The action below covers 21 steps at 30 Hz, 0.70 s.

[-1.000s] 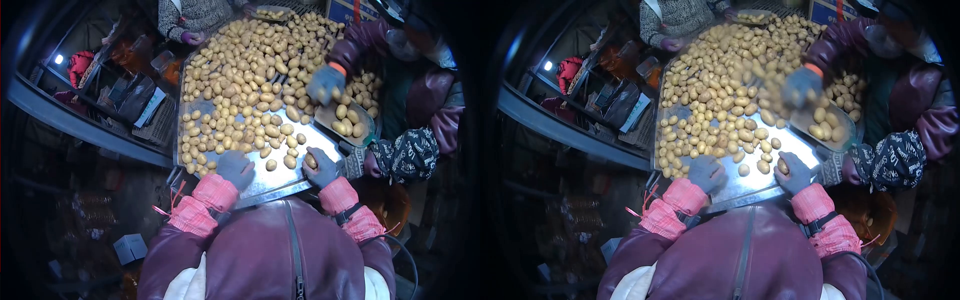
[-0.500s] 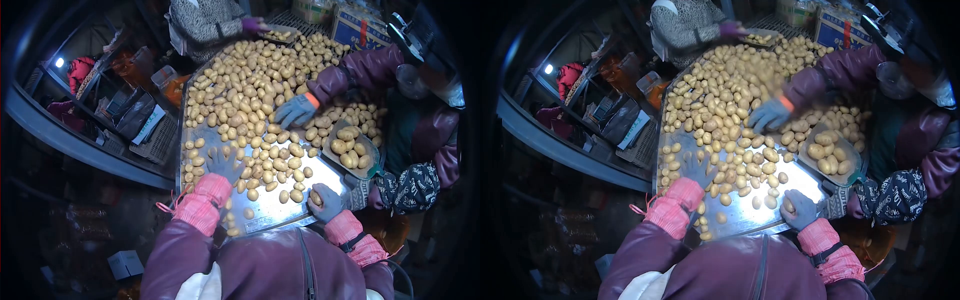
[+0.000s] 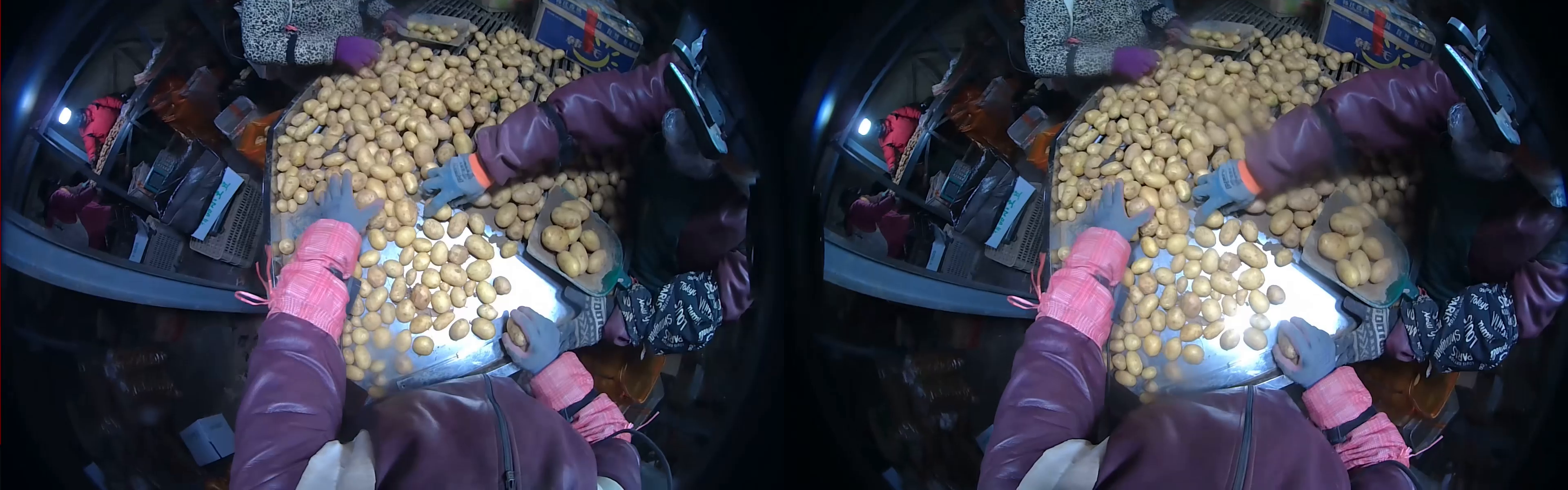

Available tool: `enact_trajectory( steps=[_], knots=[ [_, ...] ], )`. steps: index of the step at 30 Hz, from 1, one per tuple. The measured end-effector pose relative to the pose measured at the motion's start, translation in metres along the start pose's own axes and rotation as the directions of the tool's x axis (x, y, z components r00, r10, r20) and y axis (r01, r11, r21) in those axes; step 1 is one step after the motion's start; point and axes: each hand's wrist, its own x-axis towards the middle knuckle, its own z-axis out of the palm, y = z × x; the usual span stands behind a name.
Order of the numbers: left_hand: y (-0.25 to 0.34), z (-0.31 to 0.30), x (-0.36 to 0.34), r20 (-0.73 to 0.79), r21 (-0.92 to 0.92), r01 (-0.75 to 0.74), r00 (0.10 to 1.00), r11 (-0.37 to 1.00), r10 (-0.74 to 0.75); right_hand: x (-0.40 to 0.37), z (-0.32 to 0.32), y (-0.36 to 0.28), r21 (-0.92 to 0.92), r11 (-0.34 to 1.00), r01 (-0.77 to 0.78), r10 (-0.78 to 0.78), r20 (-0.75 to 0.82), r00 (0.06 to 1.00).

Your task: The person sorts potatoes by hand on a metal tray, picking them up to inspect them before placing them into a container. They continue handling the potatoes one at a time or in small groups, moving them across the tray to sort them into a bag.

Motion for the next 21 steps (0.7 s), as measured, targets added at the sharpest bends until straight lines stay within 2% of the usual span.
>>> enact_trajectory(
  steps=[1,4,8,11,13,14,15,16,17,20,21],
  knots=[
    [0.007,0.001,-0.006,-0.016,-0.168,0.009,1.0,0.986,-0.012,0.0,0.001,0.001,-0.013,1.0,0.003,-0.003,-0.005,1.0],
    [0.011,0.024,-0.027,-0.159,-0.154,-0.075,0.986,0.985,0.05,0.004,-0.001,-0.003,-0.005,0.999,-0.048,0.049,0.055,0.997],
    [0.026,0.021,-0.062,-0.111,-0.264,-0.342,0.94,0.902,0.324,0.001,0.003,-0.001,-0.018,0.998,-0.068,0.07,0.11,0.992],
    [0.006,0.009,-0.056,-0.037,-0.483,-0.324,0.936,0.813,0.351,0.005,0.002,0.001,-0.018,0.998,-0.054,0.055,0.096,0.994],
    [-0.006,-0.018,-0.031,0.001,-0.692,-0.055,0.997,0.72,0.078,-0.002,0.006,0.004,-0.041,0.998,-0.056,0.058,0.07,0.996],
    [-0.031,-0.011,-0.013,-0.124,-0.454,-0.072,0.992,0.888,0.017,-0.003,0.005,0.004,-0.039,0.998,-0.059,0.062,0.071,0.996],
    [-0.055,-0.001,0.005,-0.264,-0.18,-0.046,0.965,0.983,-0.003,-0.002,0.005,0.003,-0.037,0.997,-0.061,0.064,0.07,0.996],
    [-0.062,0.0,0.018,-0.1,-0.135,0.112,0.987,0.985,-0.126,0.0,0.004,0.002,-0.036,0.997,-0.061,0.064,0.069,0.996],
    [-0.067,0.002,0.028,0.056,-0.064,0.259,0.965,0.964,-0.255,0.0,0.004,0.001,-0.044,0.997,-0.06,0.063,0.064,0.996],
    [-0.091,0.036,0.055,-0.01,-0.049,0.187,0.982,0.981,-0.187,0.006,0.004,0.001,-0.063,0.997,-0.049,0.052,0.044,0.998],
    [-0.085,0.029,0.049,0.029,-0.131,0.186,0.983,0.974,-0.184,0.005,0.004,0.0,-0.061,0.997,-0.051,0.054,0.047,0.997]
  ],
)
